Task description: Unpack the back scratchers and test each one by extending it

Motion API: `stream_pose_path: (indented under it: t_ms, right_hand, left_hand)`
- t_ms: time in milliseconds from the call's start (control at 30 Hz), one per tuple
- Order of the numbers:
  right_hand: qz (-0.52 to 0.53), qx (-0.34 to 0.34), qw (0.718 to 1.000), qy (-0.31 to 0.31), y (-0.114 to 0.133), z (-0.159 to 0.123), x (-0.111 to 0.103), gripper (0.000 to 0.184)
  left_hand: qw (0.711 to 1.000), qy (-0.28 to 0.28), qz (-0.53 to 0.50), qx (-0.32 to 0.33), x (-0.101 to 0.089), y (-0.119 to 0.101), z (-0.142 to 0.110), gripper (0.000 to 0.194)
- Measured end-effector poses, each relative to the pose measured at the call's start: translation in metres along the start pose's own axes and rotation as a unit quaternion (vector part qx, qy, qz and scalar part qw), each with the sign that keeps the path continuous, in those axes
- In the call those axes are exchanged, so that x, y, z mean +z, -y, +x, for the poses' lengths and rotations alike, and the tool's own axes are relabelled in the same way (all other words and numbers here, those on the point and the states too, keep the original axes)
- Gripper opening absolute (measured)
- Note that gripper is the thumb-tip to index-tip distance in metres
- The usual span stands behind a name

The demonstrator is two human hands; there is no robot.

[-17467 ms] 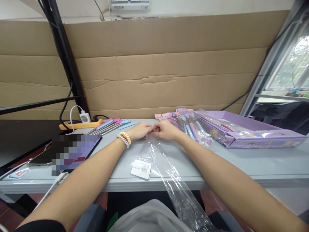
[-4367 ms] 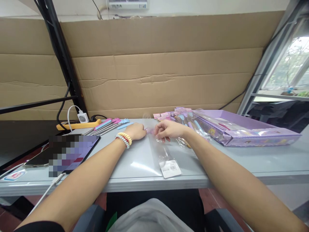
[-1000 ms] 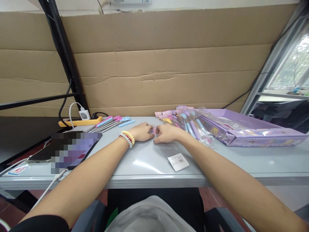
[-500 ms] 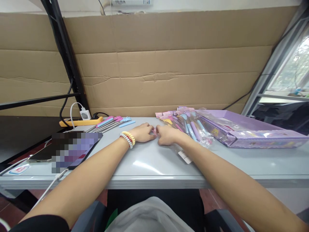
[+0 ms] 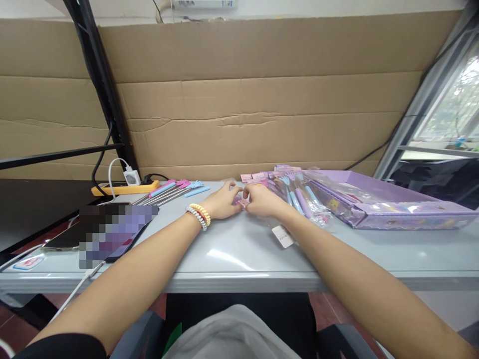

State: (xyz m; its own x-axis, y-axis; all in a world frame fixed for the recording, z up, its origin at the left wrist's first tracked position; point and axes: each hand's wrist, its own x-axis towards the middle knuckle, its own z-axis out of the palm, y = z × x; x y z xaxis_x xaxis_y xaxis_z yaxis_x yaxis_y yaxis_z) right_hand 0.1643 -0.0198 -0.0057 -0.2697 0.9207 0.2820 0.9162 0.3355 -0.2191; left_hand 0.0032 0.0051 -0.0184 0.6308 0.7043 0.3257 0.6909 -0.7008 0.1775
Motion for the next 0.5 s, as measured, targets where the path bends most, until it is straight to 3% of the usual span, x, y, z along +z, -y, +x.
stream_pose_path:
  t_ms: [200, 367, 500]
  right_hand:
    - [0.052, -0.058, 0.994, -0.076, 0.0003, 0.0006, -0.0017, 0.017]
    - [0.074, -0.077, 0.989, -0.104, 0.0044, -0.0017, -0.0055, 0.017]
    - [0.054, -0.079, 0.990, -0.106, 0.0035, -0.0025, -0.0072, 0.023]
  left_hand:
    - [0.992, -0.119, 0.011, 0.049, -0.0022, 0.0004, 0.0026, 0.033]
    - [0.978, -0.209, 0.024, 0.002, -0.0038, 0.0001, 0.0053, 0.019]
    - [0.969, -0.242, 0.029, -0.045, -0.0051, -0.0026, 0.0056, 0.025]
